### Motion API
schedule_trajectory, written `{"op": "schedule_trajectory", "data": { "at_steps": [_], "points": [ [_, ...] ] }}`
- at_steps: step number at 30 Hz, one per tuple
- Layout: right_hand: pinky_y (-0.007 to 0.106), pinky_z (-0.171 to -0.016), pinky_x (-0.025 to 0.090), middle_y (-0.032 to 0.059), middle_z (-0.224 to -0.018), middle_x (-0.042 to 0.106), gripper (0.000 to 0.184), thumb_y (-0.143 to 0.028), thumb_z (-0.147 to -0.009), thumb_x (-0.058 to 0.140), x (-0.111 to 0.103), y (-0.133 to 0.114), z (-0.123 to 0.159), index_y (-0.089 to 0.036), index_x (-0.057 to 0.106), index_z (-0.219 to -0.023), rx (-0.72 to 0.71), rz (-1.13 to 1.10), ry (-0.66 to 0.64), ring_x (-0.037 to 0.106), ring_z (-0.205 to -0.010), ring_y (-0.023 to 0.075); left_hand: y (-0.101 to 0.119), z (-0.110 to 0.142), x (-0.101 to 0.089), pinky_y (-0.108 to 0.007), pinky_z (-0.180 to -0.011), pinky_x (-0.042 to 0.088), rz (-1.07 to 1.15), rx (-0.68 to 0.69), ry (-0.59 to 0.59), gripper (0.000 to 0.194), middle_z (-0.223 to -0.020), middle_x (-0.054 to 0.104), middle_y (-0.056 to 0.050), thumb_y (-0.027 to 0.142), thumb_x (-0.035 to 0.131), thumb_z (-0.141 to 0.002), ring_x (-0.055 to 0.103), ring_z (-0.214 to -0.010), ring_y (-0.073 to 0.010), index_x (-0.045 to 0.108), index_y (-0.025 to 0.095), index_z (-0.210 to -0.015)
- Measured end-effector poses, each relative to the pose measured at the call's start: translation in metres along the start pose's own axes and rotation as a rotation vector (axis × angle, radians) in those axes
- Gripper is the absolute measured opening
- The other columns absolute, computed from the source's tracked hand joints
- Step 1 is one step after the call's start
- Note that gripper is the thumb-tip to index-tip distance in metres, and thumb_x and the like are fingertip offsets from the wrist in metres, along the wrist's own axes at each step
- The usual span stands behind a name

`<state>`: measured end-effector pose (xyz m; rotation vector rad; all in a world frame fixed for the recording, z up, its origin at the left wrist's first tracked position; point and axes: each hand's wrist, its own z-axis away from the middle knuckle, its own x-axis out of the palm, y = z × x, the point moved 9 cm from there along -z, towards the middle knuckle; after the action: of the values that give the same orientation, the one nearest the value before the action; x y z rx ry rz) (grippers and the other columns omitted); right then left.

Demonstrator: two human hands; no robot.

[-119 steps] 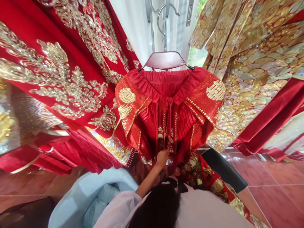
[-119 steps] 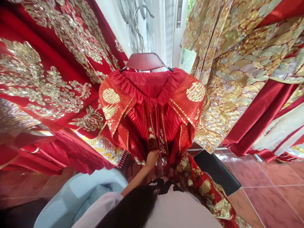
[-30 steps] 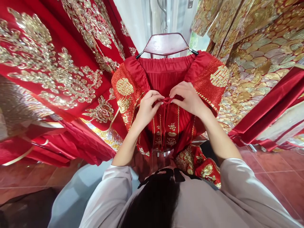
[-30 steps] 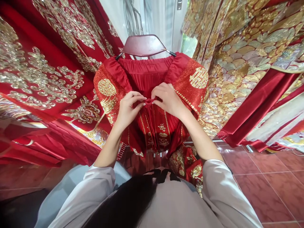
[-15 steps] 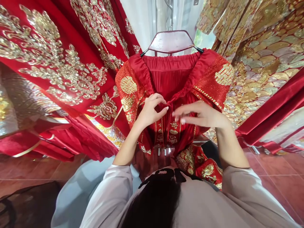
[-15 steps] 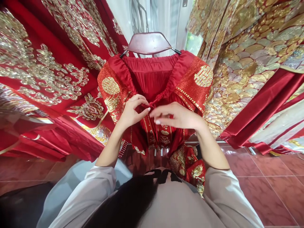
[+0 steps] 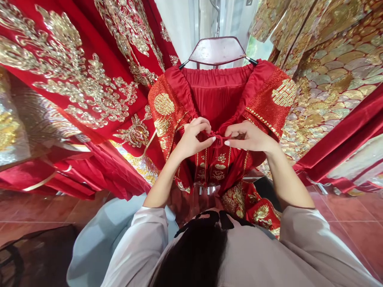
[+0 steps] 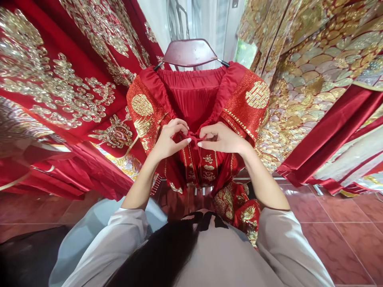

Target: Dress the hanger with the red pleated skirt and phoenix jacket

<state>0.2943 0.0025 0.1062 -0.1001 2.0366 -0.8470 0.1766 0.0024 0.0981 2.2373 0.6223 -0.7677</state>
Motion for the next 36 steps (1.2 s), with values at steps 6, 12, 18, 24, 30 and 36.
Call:
{"op": "schedule_trajectory", "data": {
  "at_steps": [6, 12, 18, 24, 30, 36],
  "points": [
    [0.016, -0.045, 0.028, -0.0048, -0.054, 0.055, 0.029, -0.034, -0.086, 0.057, 0.03, -0.004, 0.021, -0.014, 0.069, -0.103, 0.03, -0.076, -0.089, 0.035, -0.043, 0.0023, -0.011, 0.001, 0.001, -0.036, -0.085, 0.031, -0.206, -0.066, -0.167, 0.028, -0.104, 0.062, -0.005, 0.035, 0.039, -0.095, 0.056, -0.098, -0.0196, 0.061, 0.017, -0.097],
    [0.02, -0.058, 0.041, 0.0004, -0.062, 0.062, 0.022, -0.025, -0.084, 0.053, 0.056, 0.058, 0.011, -0.012, 0.069, -0.091, 0.345, -0.03, 0.483, 0.051, -0.051, 0.0079, -0.015, -0.008, 0.021, -0.04, -0.084, 0.032, -0.547, -0.129, -0.278, 0.019, -0.105, 0.059, -0.014, 0.019, 0.05, -0.088, 0.053, -0.102, -0.0279, 0.063, 0.01, -0.097],
    [0.024, -0.059, 0.043, 0.0044, -0.073, 0.065, 0.02, -0.03, -0.078, 0.06, 0.06, 0.078, 0.002, -0.012, 0.067, -0.085, 0.432, -0.062, 0.706, 0.055, -0.057, 0.0115, -0.007, 0.0, 0.024, -0.042, -0.084, 0.03, -0.561, -0.017, -0.301, 0.02, -0.11, 0.06, -0.011, 0.017, 0.045, -0.091, 0.047, -0.105, -0.027, 0.066, 0.015, -0.09],
    [0.021, -0.044, 0.029, -0.0006, -0.055, 0.052, 0.033, -0.042, -0.08, 0.055, 0.057, 0.079, -0.005, -0.014, 0.058, -0.062, 0.366, -0.374, 0.6, 0.039, -0.042, 0.007, -0.003, 0.005, 0.018, -0.044, -0.087, 0.029, -0.498, 0.056, -0.305, 0.025, -0.106, 0.065, -0.007, 0.015, 0.041, -0.093, 0.048, -0.102, -0.0236, 0.066, 0.016, -0.092],
    [0.021, -0.055, 0.031, -0.0017, -0.051, 0.041, 0.036, -0.035, -0.083, 0.045, 0.108, 0.103, 0.021, -0.017, 0.039, -0.052, 0.501, -0.113, 0.492, 0.035, -0.052, 0.0081, 0.007, 0.006, 0.006, -0.048, -0.091, 0.028, -0.578, 0.149, -0.145, 0.025, -0.094, 0.069, -0.005, 0.016, 0.042, -0.091, 0.051, -0.095, -0.0236, 0.065, 0.019, -0.084],
    [0.022, -0.052, 0.03, -0.0015, -0.042, 0.04, 0.036, -0.021, -0.077, 0.049, 0.162, 0.13, 0.081, -0.017, 0.036, -0.044, 0.693, -0.012, 0.27, 0.036, -0.043, 0.0086, 0.023, 0.016, -0.069, -0.038, -0.078, 0.039, -0.45, 0.155, 0.239, 0.034, -0.077, 0.063, -0.005, 0.026, 0.029, -0.095, 0.053, -0.078, -0.0193, 0.051, 0.02, -0.07]
  ]
}}
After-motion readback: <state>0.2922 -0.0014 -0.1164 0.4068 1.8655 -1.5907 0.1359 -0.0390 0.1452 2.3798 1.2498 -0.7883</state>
